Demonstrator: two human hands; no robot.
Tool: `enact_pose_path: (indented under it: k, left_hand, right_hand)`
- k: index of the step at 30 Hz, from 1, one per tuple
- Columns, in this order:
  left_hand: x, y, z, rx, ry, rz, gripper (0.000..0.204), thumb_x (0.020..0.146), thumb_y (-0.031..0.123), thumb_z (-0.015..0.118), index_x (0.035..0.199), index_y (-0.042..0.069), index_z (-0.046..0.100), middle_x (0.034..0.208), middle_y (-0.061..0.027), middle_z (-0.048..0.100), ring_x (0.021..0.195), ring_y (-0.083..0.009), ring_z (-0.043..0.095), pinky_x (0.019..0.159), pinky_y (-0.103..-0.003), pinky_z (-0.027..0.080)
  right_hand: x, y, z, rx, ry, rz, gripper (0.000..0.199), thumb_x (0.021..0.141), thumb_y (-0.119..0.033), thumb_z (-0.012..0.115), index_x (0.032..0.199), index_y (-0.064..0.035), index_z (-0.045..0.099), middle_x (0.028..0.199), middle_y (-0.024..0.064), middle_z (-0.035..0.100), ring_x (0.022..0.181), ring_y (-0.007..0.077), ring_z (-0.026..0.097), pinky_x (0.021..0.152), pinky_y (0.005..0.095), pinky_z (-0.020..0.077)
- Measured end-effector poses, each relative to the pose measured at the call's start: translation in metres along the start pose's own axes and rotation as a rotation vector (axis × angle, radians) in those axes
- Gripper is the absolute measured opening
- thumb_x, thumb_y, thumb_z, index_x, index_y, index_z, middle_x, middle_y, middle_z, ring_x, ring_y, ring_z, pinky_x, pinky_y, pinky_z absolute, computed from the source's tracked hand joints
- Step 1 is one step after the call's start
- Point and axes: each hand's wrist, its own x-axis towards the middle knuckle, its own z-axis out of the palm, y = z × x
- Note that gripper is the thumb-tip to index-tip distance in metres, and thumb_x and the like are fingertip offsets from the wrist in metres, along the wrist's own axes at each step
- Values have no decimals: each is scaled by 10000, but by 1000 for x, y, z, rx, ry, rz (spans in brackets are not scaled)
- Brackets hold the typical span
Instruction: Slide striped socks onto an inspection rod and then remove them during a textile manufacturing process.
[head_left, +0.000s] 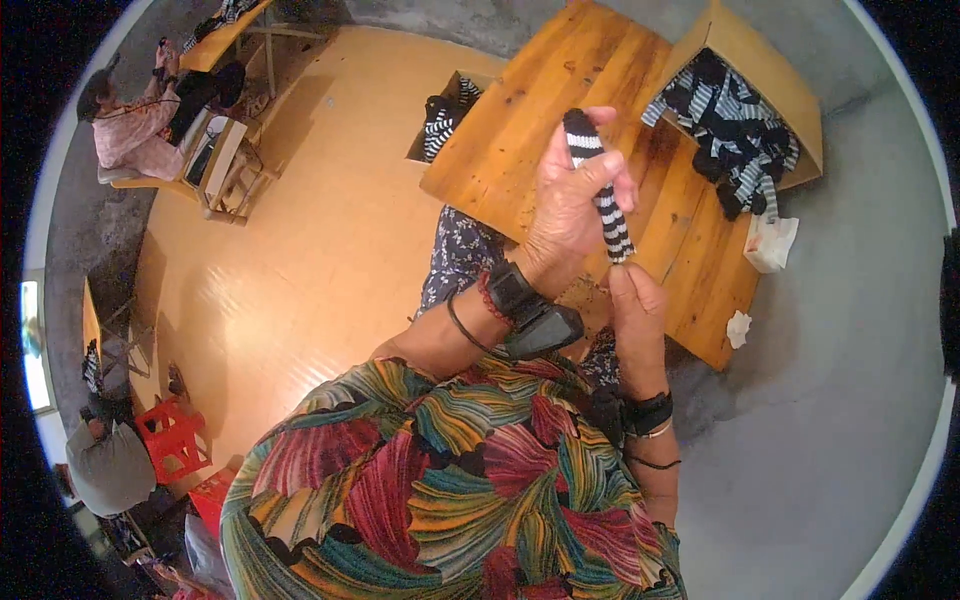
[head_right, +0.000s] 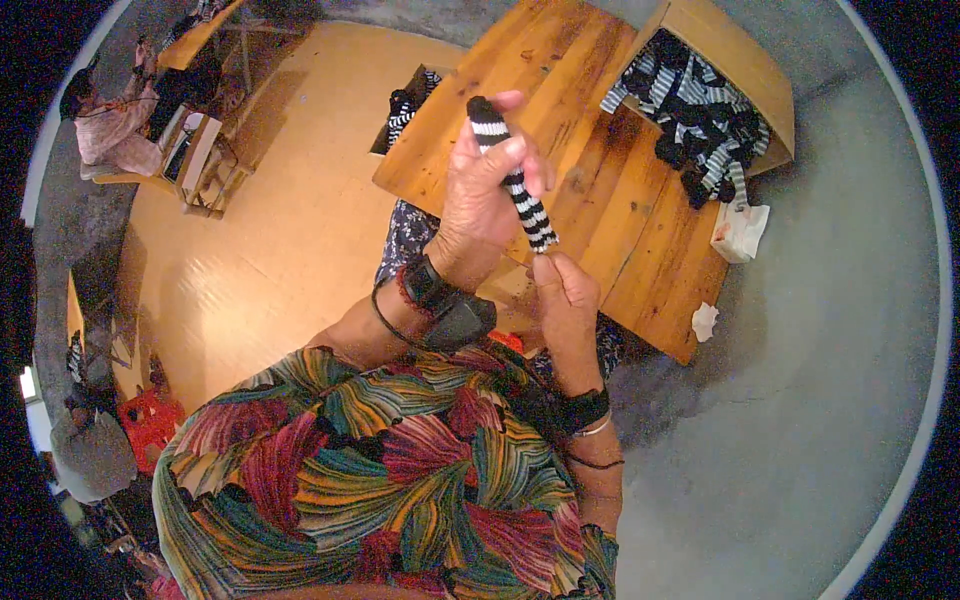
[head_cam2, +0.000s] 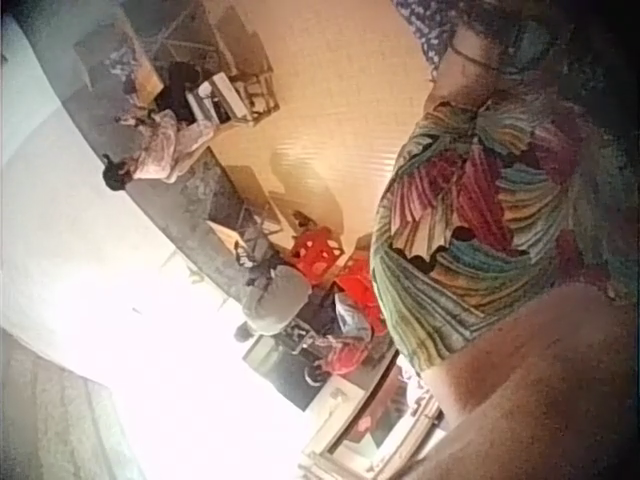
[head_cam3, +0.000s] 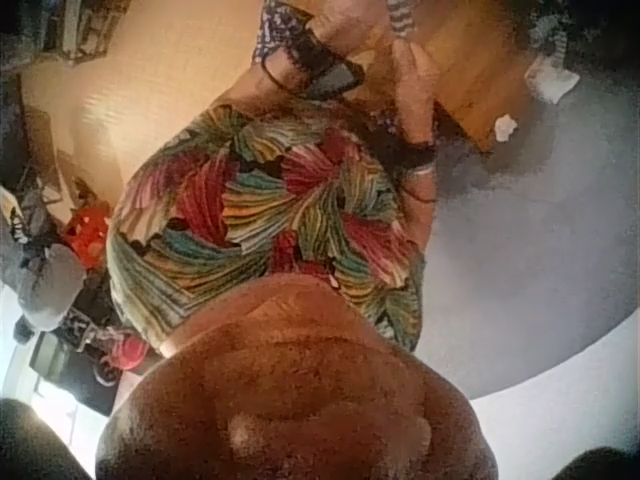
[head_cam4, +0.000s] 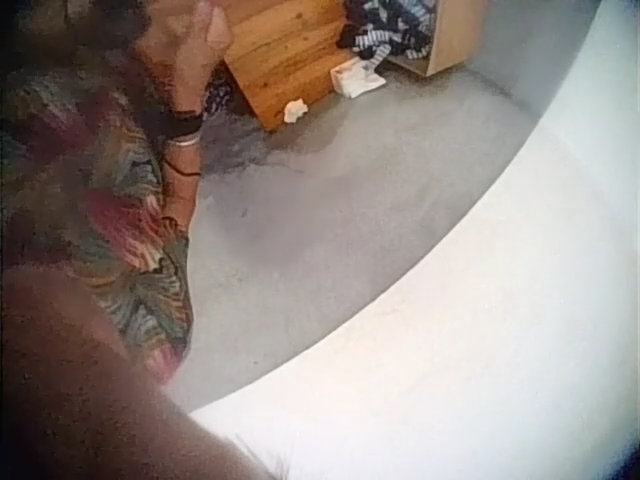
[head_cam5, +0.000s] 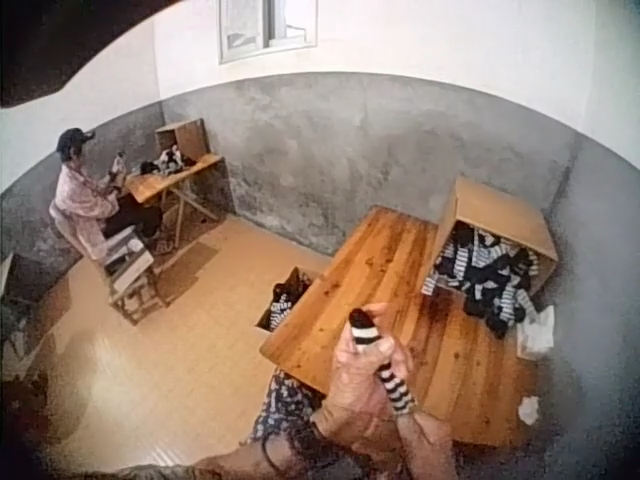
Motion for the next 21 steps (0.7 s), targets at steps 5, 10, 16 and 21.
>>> enact_pose_path:
  k: [5, 10, 16, 21]
  left_hand:
    - [4, 2, -18, -33, -113, -42, 420, 776, 149, 605, 1139, 55, 415, 709, -70, 542, 627, -204, 552, 626, -354, 461]
    - [7, 6, -27, -149, -90, -224, 298, 806, 212, 580, 1049, 67, 487, 845, -108, 577, 792, -284, 579, 773, -430, 470]
    - [16, 4, -30, -311, -11, -184, 149, 798, 188, 573, 904, 93, 530, 803, -84, 542, 808, -286, 542, 775, -456, 446]
    - [14, -2, -21, -341, -51, -133, 94, 769, 137, 579, 845, 113, 530, 697, -44, 481, 695, -228, 495, 673, -390, 413]
  right_hand:
    - [2, 12, -4, -312, 186, -277, 225, 845, -153, 530, 695, 1, 467, 562, 23, 357, 535, 94, 326, 467, 252, 313]
    - [1, 5, -16, -534, 313, -373, 178, 837, -136, 530, 729, 5, 512, 564, 83, 352, 525, 111, 373, 478, 262, 336]
    - [-19, 20, -26, -398, 227, -194, 189, 844, -139, 522, 746, 22, 537, 574, 21, 427, 544, 88, 409, 488, 248, 353]
    - [-24, 27, -28, -126, 138, -34, 207, 864, -155, 498, 695, -38, 517, 566, -56, 397, 493, 28, 355, 432, 187, 268]
